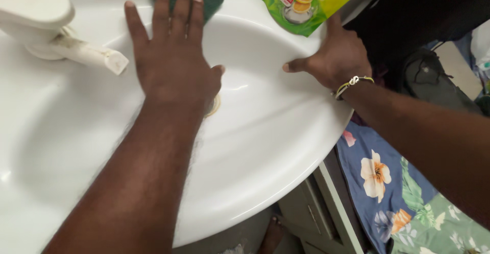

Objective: The person cleans a white ceramic sink bowl using a green scouring pad, wiping the interior surfaces and around the faucet.

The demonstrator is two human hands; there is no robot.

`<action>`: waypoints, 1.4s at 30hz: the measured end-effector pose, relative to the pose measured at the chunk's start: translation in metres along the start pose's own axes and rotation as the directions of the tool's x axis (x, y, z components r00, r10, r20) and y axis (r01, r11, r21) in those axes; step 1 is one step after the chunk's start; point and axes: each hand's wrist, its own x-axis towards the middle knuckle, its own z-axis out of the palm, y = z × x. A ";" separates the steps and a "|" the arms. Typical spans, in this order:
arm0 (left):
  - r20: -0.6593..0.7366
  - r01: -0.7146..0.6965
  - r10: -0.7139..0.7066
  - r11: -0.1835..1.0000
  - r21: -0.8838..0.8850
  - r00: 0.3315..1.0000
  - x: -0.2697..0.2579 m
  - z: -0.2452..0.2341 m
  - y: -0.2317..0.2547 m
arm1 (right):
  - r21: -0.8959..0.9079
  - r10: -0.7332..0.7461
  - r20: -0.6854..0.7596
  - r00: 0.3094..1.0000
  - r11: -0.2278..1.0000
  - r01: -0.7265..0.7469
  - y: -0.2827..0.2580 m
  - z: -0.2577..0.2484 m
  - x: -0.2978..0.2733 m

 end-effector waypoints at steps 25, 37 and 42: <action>0.897 0.129 0.018 0.988 -0.083 0.442 -0.109 -0.116 -0.023 | 0.007 0.020 0.019 1.000 1.000 -0.020 0.004 0.008 -0.003; -0.014 0.109 -0.118 0.950 -0.292 0.993 -0.215 -0.082 -0.014 | -0.041 -0.010 0.000 1.000 0.999 0.010 0.002 0.002 -0.003; 0.430 0.269 -0.332 0.942 0.200 0.840 -0.208 -0.059 -0.053 | -0.051 -0.014 -0.019 1.000 0.999 0.013 0.003 0.002 -0.002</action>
